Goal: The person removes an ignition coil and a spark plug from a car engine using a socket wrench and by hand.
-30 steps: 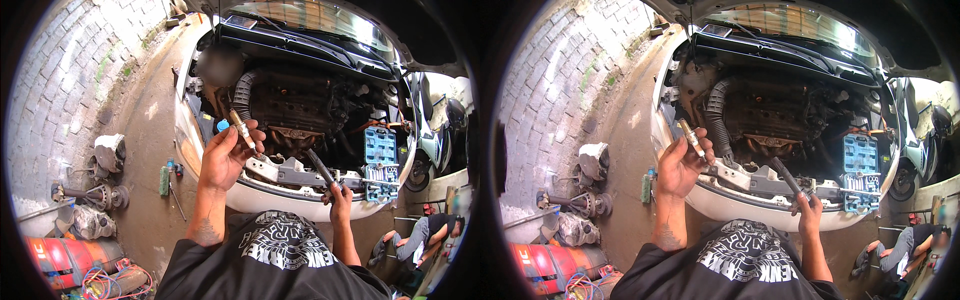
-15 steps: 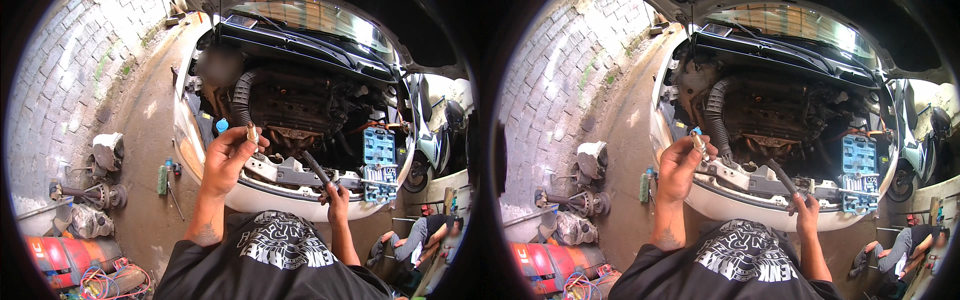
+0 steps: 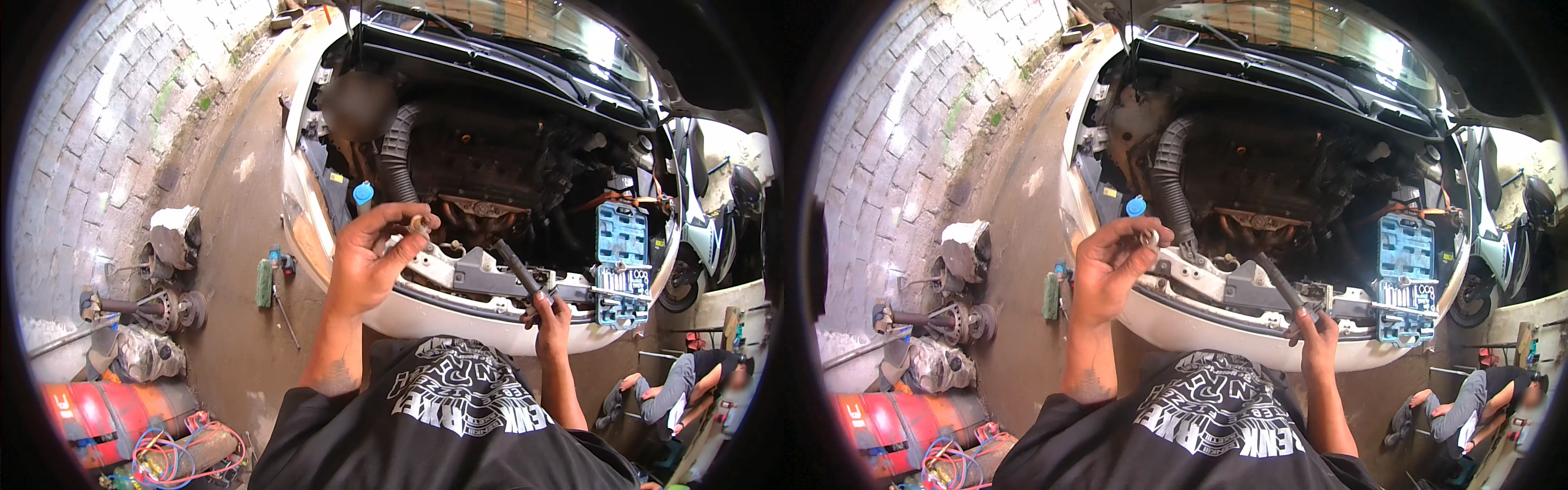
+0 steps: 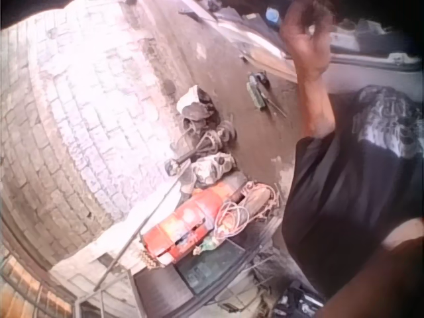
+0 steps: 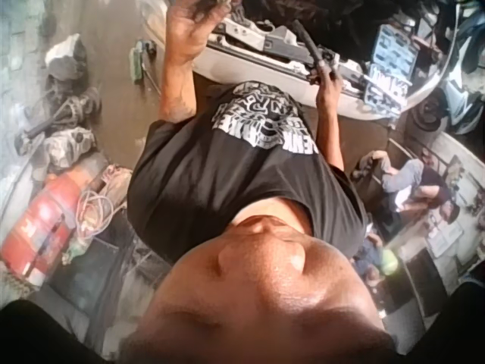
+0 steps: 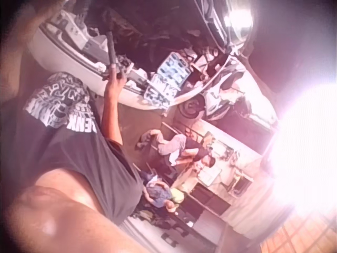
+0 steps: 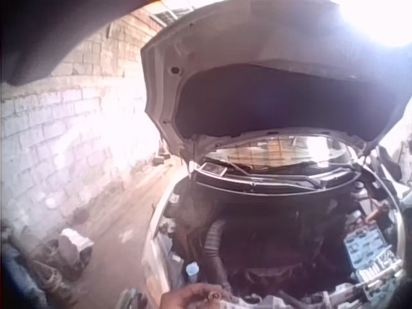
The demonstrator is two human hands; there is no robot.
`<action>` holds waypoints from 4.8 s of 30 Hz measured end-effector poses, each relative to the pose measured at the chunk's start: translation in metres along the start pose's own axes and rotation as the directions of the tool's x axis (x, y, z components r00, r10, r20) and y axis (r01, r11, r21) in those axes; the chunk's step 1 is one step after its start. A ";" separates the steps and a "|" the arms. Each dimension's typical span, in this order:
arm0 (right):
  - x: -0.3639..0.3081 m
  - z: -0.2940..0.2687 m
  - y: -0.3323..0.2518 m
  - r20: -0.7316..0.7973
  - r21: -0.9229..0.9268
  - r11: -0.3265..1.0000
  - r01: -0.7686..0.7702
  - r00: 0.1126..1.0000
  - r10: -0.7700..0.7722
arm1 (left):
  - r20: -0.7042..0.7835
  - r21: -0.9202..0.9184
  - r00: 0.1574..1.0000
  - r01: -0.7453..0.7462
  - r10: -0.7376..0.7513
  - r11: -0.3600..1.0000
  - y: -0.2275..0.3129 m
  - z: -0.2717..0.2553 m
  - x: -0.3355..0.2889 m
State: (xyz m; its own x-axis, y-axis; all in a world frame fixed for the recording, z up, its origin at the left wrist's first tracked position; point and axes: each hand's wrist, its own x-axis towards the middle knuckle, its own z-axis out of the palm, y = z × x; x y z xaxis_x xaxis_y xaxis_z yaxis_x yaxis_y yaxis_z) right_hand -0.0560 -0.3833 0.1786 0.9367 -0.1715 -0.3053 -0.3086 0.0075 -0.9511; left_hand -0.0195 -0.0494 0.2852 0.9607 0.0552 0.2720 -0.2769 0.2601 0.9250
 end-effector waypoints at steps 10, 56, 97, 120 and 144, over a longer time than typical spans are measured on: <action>-0.002 -0.005 0.010 -0.002 -0.011 1.000 -0.012 1.000 0.012 | -0.459 0.546 0.867 0.449 -0.196 0.708 -0.122 -0.130 -0.049; 0.363 0.126 -0.008 0.483 -0.792 0.143 0.594 0.752 -0.449 | 0.127 0.981 0.961 -0.085 -0.247 0.173 -0.205 -0.158 -0.036; 0.424 0.171 0.020 0.452 -0.885 0.043 0.464 0.876 -0.168 | 0.004 0.969 0.974 0.052 -0.227 0.240 -0.190 -0.146 -0.016; 0.158 0.094 -0.014 0.383 0.507 0.765 -0.397 0.899 0.213 | -0.124 -0.051 0.944 0.301 -0.305 0.952 -0.163 0.001 0.099; 0.042 0.111 -0.082 0.398 0.137 0.990 -0.039 0.917 -0.019 | -0.518 -0.589 0.753 0.029 -0.405 0.807 -0.074 -0.029 0.105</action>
State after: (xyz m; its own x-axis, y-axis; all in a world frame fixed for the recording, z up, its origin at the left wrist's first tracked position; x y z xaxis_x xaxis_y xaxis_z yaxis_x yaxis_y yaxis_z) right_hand 0.0271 -0.2821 0.2387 0.9307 0.2349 -0.2804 -0.3197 0.1496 -0.9356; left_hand 0.1028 -0.0352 0.2377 0.8459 0.4357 -0.3077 -0.1839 0.7797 0.5985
